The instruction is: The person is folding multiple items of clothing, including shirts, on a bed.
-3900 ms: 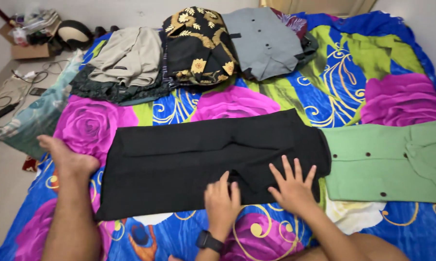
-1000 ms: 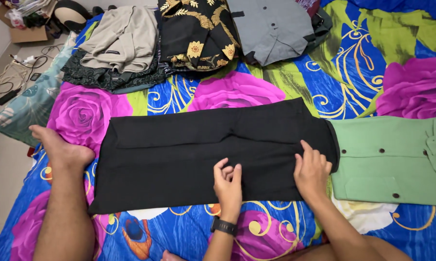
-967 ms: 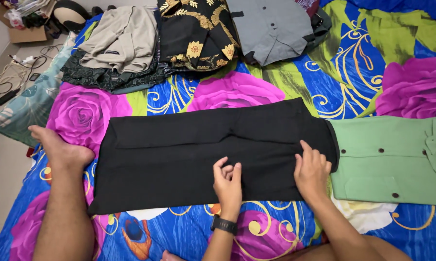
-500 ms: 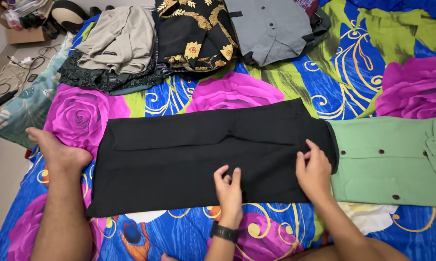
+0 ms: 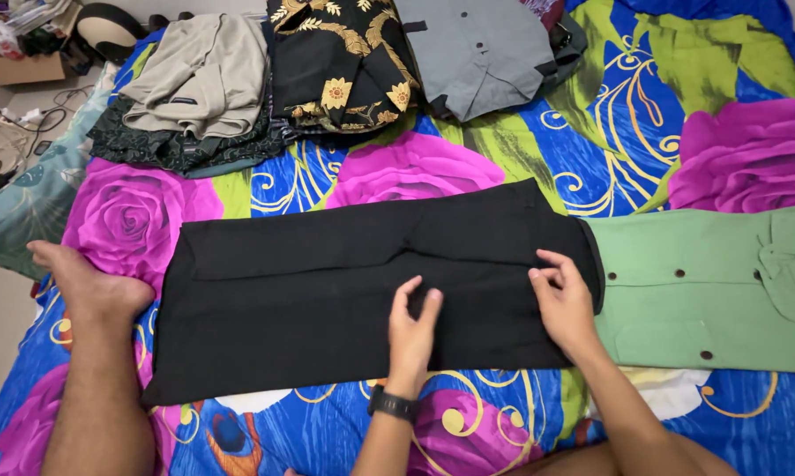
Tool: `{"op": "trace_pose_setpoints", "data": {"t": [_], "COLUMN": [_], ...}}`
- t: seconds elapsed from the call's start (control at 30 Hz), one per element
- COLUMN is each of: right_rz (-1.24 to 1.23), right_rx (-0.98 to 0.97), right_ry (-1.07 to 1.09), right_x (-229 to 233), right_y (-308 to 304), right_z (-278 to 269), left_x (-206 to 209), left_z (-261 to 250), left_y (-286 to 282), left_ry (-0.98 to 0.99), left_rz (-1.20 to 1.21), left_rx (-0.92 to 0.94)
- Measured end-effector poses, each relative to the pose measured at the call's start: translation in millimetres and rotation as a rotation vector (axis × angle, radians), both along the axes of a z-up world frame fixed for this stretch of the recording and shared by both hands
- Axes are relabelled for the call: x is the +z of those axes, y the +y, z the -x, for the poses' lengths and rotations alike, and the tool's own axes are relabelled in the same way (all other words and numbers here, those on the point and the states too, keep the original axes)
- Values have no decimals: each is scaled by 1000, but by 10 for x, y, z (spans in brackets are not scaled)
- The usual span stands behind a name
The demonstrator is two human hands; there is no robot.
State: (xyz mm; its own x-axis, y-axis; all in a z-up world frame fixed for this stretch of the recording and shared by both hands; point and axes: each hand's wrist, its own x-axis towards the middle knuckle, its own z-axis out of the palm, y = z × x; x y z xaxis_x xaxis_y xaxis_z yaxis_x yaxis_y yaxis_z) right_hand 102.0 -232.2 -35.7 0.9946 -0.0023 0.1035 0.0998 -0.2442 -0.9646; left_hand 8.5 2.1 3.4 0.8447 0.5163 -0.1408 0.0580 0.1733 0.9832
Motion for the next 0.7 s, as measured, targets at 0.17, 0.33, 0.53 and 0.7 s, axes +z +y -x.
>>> {"op": "trace_pose_setpoints", "data": {"t": [0.17, 0.33, 0.53, 0.7], "right_rz": [130, 256, -39, 271], "right_rx": [70, -116, -34, -109], "right_ry": [-22, -44, -100, -166], "right_x": [186, 339, 221, 479], "right_y": [101, 235, 208, 273], "right_z": [84, 197, 140, 263], "left_x": [4, -137, -36, 157], "left_z": [116, 65, -40, 67], "left_y": [-23, -15, -22, -28], "left_ry": [-4, 88, 83, 135], "left_rz": [-59, -78, -179, -211], "left_rx": [-26, 111, 137, 80]}}
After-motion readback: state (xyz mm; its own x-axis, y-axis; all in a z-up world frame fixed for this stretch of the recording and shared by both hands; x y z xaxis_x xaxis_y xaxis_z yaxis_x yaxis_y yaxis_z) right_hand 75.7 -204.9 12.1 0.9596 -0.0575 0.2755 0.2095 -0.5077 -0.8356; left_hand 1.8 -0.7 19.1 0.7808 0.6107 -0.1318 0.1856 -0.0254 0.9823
